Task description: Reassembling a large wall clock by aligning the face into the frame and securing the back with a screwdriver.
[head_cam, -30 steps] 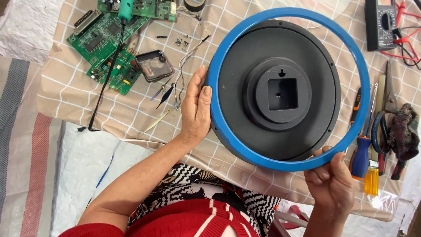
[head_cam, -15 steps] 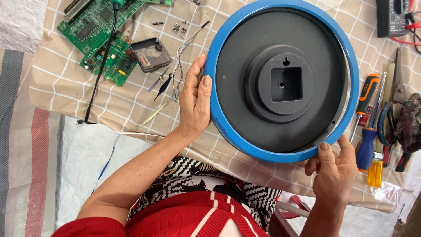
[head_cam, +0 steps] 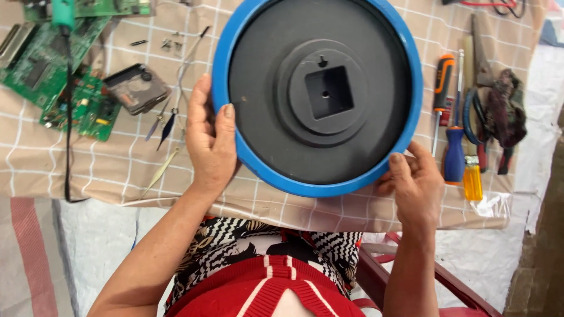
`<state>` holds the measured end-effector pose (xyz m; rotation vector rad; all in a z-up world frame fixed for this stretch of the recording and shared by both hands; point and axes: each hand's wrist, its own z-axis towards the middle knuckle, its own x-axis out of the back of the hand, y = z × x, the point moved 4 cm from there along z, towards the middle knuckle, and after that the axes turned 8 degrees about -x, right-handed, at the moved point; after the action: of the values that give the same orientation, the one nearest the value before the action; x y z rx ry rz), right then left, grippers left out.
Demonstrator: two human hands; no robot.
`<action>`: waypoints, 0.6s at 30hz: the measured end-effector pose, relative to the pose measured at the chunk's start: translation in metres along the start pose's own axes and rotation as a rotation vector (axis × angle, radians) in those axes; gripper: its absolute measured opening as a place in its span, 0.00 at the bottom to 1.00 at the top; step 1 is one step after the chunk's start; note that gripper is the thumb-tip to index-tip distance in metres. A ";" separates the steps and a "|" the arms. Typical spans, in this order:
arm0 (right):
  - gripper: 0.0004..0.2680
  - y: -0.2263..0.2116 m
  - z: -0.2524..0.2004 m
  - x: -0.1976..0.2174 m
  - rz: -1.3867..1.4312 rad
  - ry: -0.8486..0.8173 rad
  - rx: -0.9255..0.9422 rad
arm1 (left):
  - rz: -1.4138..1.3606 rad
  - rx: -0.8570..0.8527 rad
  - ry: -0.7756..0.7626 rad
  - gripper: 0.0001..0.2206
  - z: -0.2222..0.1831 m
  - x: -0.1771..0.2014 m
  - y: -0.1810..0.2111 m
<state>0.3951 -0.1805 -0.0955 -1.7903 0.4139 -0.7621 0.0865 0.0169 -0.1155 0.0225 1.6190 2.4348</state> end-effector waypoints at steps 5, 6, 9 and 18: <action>0.17 -0.010 0.002 -0.008 -0.004 0.037 0.002 | 0.048 -0.001 -0.020 0.26 0.001 -0.003 0.003; 0.18 -0.010 0.002 -0.008 -0.006 0.040 0.001 | 0.055 -0.002 -0.021 0.27 0.001 -0.003 0.002; 0.17 -0.009 0.000 -0.011 0.018 0.053 0.008 | 0.054 -0.006 -0.036 0.27 0.000 0.003 -0.001; 0.24 0.000 -0.002 -0.009 0.227 0.001 -0.085 | -0.033 0.065 0.003 0.27 0.000 0.007 -0.003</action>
<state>0.3869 -0.1760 -0.0979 -1.7843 0.6465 -0.5927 0.0800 0.0192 -0.1195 0.0019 1.6861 2.3582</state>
